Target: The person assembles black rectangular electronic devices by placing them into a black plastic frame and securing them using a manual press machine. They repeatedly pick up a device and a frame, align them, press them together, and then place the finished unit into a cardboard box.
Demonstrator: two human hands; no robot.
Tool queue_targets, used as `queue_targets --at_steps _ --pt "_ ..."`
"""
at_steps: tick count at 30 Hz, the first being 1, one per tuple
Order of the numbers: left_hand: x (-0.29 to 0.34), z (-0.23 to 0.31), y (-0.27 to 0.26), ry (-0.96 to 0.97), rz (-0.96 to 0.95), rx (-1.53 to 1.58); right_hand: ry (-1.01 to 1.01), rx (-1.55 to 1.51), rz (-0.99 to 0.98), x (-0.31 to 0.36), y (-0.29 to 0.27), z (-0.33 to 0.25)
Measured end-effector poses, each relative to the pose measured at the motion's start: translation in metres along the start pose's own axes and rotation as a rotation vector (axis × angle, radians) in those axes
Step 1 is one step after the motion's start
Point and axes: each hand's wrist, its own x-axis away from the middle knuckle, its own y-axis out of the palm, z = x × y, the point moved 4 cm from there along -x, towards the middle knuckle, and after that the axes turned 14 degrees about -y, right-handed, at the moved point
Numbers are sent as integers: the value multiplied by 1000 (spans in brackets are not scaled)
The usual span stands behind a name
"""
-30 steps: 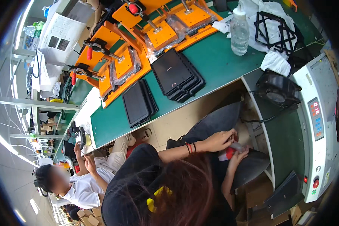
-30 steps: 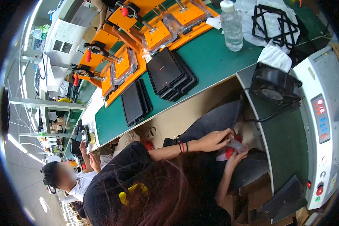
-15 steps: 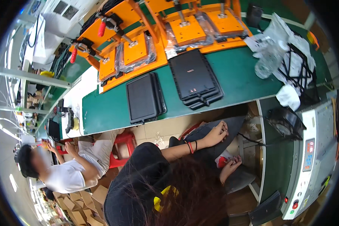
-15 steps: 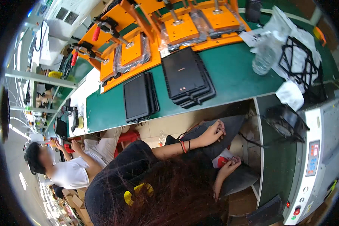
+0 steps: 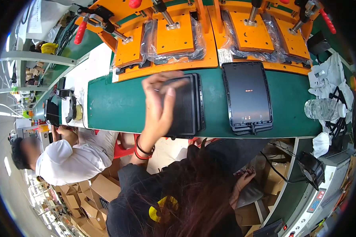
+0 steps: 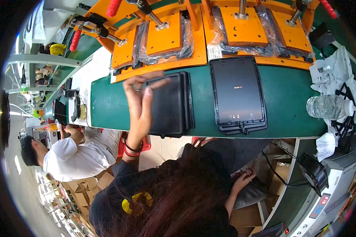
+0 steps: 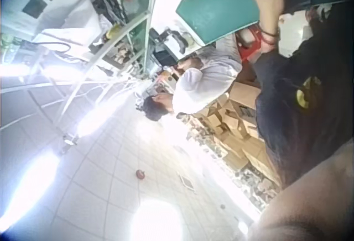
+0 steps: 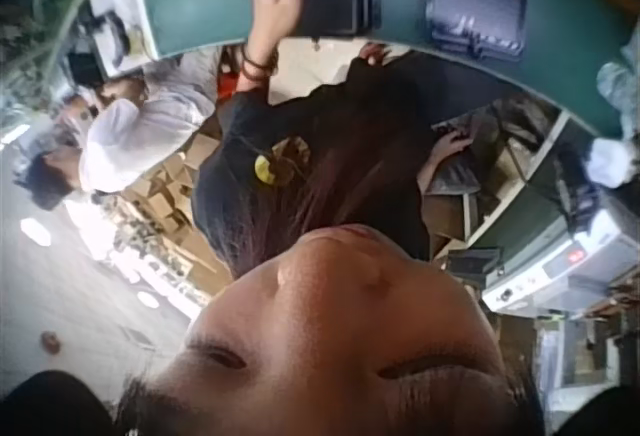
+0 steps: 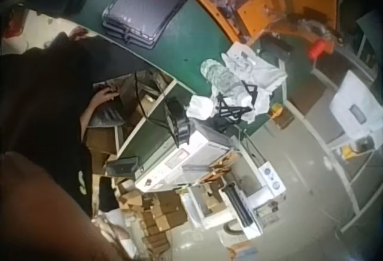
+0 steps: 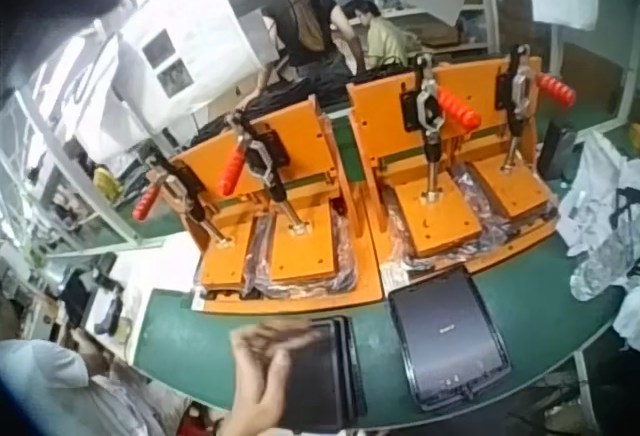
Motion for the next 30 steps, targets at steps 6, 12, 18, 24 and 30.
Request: queue_targets --at_steps 6,12,18,24,30 --pt "-6 -29 15 214 -63 -610 21 100 14 6 4 -1" --pt "-4 -33 17 151 -79 -698 175 -78 -45 4 1 8" --pt "-8 -36 24 203 -95 -624 200 23 -67 16 1 7" --pt "-5 -40 23 240 -69 -611 199 -5 -41 14 3 14" --pt "-6 -39 10 84 142 -435 38 -54 -22 1 4 -9"
